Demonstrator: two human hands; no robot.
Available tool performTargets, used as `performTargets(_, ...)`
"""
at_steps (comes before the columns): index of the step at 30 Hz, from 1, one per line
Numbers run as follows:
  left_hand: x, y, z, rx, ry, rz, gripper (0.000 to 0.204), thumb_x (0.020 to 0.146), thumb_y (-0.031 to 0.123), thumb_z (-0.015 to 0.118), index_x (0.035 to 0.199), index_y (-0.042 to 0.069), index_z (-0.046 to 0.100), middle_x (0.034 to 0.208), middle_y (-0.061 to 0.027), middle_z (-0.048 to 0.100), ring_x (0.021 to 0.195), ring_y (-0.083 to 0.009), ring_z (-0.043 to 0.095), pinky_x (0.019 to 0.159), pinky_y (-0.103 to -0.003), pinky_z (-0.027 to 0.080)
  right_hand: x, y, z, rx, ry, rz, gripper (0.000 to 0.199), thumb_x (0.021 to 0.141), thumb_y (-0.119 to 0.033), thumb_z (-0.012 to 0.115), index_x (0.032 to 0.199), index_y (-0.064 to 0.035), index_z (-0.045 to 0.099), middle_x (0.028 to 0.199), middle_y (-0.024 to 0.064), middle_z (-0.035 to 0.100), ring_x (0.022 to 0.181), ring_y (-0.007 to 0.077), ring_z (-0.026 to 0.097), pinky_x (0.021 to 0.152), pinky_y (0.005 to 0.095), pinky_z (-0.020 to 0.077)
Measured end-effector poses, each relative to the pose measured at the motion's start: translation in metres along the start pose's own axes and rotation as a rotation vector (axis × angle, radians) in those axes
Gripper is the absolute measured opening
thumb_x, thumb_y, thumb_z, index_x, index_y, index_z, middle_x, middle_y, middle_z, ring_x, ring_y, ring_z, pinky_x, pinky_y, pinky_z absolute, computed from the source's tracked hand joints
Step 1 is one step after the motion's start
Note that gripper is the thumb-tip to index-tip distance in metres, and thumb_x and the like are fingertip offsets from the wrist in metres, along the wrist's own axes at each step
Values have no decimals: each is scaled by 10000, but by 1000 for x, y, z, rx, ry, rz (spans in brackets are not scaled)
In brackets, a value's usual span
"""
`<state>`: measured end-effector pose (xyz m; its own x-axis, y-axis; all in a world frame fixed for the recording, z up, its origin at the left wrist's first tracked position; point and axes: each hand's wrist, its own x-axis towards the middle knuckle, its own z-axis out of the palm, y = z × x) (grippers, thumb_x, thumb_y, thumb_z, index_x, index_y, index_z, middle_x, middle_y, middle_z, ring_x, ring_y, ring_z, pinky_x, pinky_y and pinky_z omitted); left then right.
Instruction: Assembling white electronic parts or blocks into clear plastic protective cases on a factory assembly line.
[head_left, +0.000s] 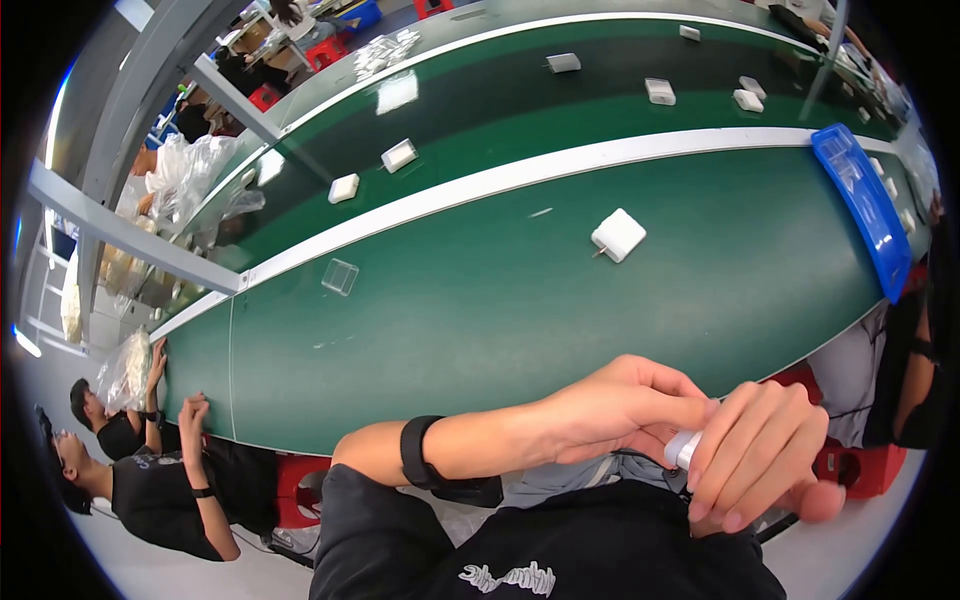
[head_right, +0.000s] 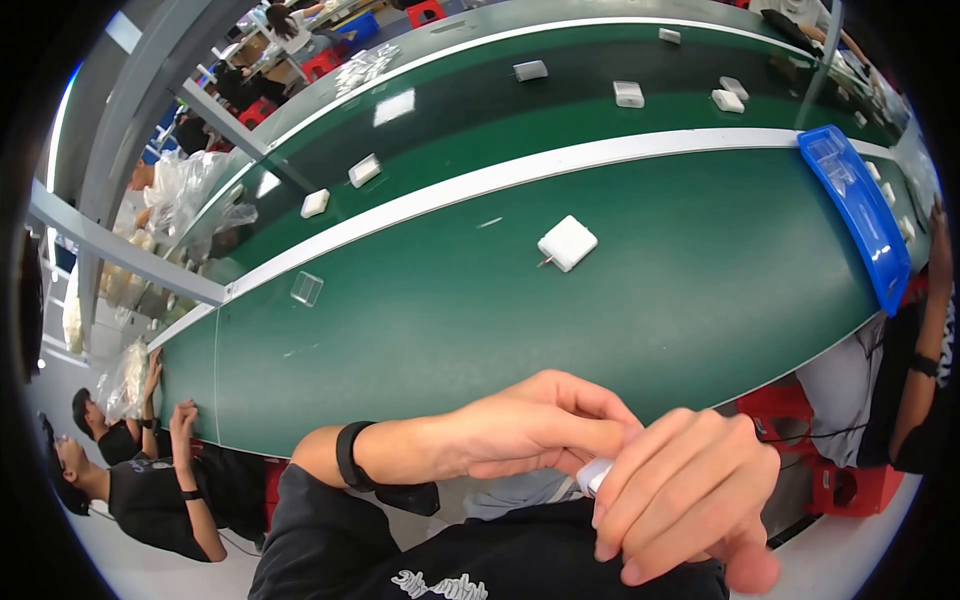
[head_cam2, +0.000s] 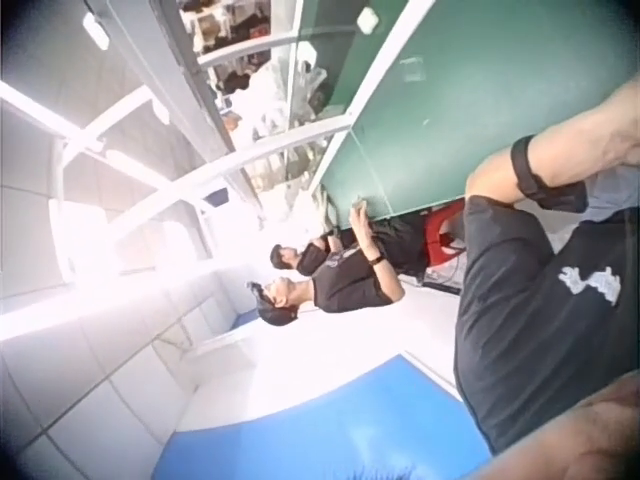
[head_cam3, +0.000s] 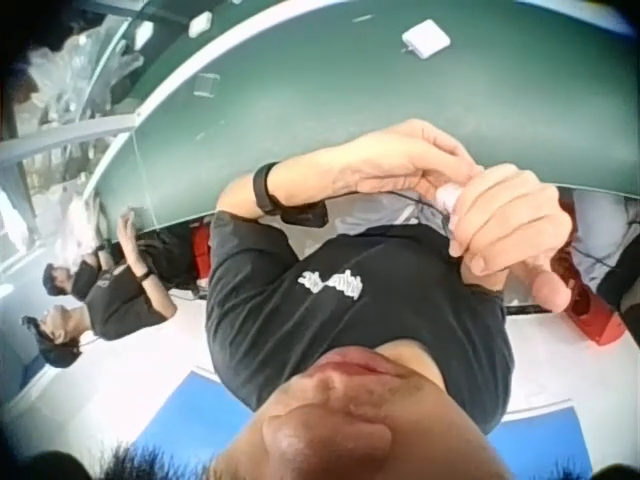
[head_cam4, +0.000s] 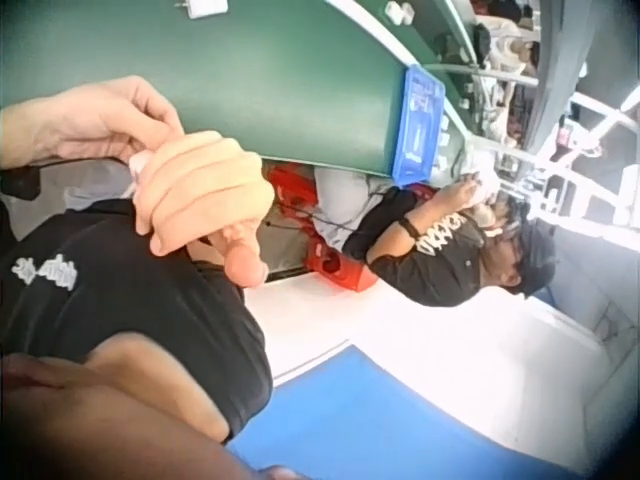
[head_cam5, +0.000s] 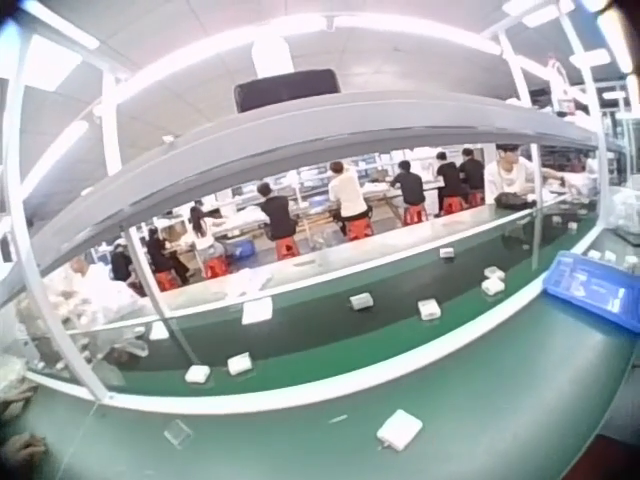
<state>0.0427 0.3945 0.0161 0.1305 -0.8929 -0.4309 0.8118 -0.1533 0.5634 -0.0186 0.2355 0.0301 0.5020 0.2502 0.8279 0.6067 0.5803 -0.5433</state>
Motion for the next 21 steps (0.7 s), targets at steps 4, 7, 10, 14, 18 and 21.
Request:
performTargets(4,-1,1,3,259,223,529,261,891,159,598,1070,-31,599,998,-106,628,893,-159,614,784,-272,499,-14,10,15,125,825,-81,478,973,-458,291,758,-71,472,635,58,488,561,182,493,682,357,373)
performTargets(7,-4,-2,-1,666,299,991,251,805,0,649,1046,-53,608,981,-133,630,884,-166,606,782,-275,493,-13,24,11,190,851,-130,501,968,-484,271,796,-64,485,705,69,498,693,207,506,721,383,376)
performTargets(10,-10,-1,-2,640,307,1004,285,739,-108,667,1017,-55,630,971,-136,638,834,-162,611,751,-274,504,-16,31,16,158,783,-168,506,969,-479,271,828,-48,492,765,86,517,754,235,544,758,406,406)
performTargets(14,-8,-8,3,604,307,948,285,731,-99,682,1010,-58,635,970,-150,647,840,-167,621,756,-274,508,-22,24,19,-29,679,-178,525,976,-474,230,825,-42,487,775,86,517,719,231,551,742,405,408)
performTargets(18,-11,-10,0,697,272,1005,278,715,-91,699,985,-54,650,951,-162,655,841,-181,636,734,-272,516,-25,22,31,-16,718,-209,563,981,-470,162,783,-45,473,737,81,502,607,209,527,720,405,404)
performTargets(21,-11,-5,1,880,235,1019,254,695,-90,711,942,-46,670,931,-170,660,807,-196,652,692,-269,528,-30,21,31,34,719,-205,593,973,-499,144,763,-46,463,705,73,483,578,203,501,718,403,398)
